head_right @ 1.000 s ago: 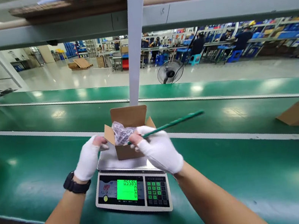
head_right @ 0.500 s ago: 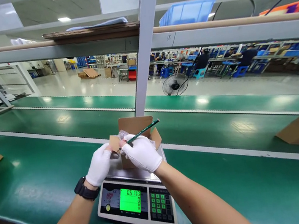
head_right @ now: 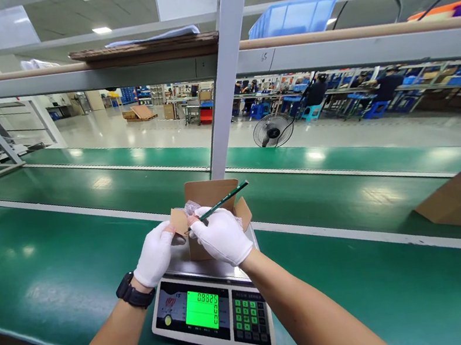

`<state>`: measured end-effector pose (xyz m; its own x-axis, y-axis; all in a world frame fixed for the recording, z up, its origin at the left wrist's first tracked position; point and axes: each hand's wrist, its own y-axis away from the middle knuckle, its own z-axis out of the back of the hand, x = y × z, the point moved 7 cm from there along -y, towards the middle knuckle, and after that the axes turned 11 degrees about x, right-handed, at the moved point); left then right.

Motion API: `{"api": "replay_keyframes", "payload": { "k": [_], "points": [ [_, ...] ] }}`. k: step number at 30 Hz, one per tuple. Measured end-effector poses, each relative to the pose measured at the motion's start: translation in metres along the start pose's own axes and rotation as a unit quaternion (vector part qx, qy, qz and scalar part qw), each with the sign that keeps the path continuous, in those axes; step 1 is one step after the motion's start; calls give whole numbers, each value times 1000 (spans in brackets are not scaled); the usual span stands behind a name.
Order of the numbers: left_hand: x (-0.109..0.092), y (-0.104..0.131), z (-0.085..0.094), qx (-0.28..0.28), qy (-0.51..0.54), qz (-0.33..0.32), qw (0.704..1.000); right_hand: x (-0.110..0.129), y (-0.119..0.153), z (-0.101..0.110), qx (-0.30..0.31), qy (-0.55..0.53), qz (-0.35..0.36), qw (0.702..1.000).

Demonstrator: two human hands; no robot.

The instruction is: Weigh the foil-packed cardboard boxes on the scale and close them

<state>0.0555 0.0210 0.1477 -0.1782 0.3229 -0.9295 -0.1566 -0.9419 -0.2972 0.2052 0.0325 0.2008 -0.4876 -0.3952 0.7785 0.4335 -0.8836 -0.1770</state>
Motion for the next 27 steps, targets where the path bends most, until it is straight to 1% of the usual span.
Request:
{"api": "replay_keyframes", "payload": {
  "k": [2,6,13,19,21,25,27],
  "points": [
    [0,0,0,1,-1,-1,1000,1,0,0,5,-7,3,1000],
    [1,0,0,-2,1,-5,1000,1,1,2,-11,-2,0,1000],
    [-1,1,0,1,1,-2,1000,1,0,3,-17,-2,1,1000],
    [-2,0,0,-1,-3,-4,1000,2,0,2,-21,0,15,1000],
    [-1,1,0,-3,1,-5,1000,1,3,4,-35,-21,19,999],
    [-1,1,-1,-3,9,-2,1000,-1,14,10,-72,-118,54,989],
    [-1,2,-1,-4,8,0,1000,-2,18,11,-68,-134,63,987]
  ]
}}
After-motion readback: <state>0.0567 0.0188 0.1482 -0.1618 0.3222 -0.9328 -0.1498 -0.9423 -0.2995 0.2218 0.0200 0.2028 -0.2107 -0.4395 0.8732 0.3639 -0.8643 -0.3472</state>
